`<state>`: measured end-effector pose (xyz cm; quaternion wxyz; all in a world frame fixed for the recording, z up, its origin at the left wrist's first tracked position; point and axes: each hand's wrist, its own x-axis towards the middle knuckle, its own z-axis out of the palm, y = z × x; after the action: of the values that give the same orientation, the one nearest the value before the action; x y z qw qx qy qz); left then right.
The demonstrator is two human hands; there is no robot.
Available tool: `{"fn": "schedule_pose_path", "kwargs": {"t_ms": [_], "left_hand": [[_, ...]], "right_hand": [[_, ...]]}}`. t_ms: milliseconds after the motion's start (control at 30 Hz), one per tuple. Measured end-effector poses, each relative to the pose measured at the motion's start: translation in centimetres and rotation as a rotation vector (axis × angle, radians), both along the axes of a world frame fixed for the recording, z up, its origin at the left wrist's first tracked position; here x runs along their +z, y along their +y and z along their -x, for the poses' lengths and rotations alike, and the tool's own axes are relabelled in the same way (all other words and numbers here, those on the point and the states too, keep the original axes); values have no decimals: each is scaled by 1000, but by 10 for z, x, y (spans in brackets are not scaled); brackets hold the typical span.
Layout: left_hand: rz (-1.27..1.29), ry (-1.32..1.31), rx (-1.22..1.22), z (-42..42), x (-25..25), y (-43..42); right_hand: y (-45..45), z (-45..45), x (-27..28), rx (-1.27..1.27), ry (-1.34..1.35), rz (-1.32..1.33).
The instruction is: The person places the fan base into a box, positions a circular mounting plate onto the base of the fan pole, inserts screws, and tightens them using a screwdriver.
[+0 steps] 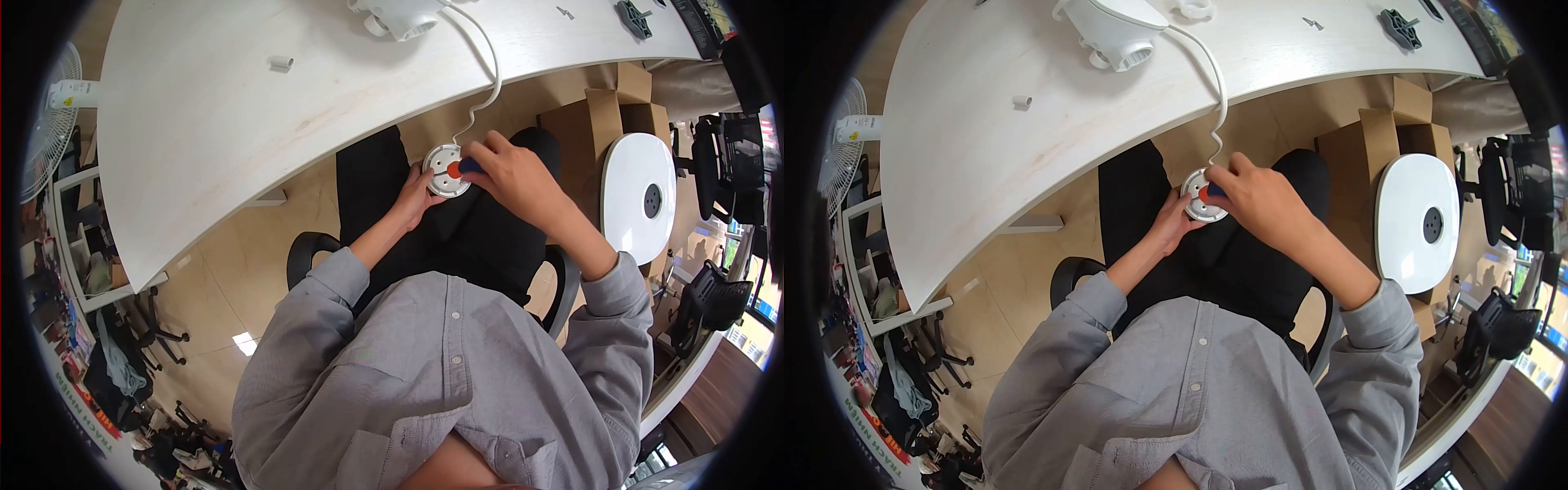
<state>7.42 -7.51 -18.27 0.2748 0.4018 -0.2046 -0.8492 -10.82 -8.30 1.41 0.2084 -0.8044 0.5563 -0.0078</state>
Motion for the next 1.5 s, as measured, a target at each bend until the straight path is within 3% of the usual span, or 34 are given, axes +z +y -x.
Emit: {"fn": "schedule_pose_path", "kwargs": {"t_ms": [133,233,333,433,533,633,833,933,1167,1233,1333,1433,1500], "left_hand": [[7,22,-4,1,-3,-1],[11,35,14,0,-6,1],[5,22,5,1,-3,0],[7,14,12,1,-2,-1],[7,18,5,0,-7,0],[14,30,10,0,-6,-2],[6,22,13,2,-3,-1],[9,15,12,1,-4,-1],[-2,18,4,0,-9,-2],[0,15,3,0,-8,-2],[-1,18,11,1,-1,-2],[-4,14,14,1,2,-2],[-3,18,15,1,2,-2]], "right_hand": [[2,-9,-2,-166,215,-53],[6,-3,6,-64,-167,179],[-2,8,4,206,-273,257],[-3,14,-4,222,-151,151],[5,3,-13,-23,74,49],[7,-4,-3,-150,105,4],[5,13,4,115,-289,143],[-1,16,-1,216,-231,161],[3,3,-10,-142,78,64],[6,1,-4,-132,61,61],[6,6,3,46,-234,221],[0,11,1,213,-198,190],[1,9,1,161,-126,142]]}}
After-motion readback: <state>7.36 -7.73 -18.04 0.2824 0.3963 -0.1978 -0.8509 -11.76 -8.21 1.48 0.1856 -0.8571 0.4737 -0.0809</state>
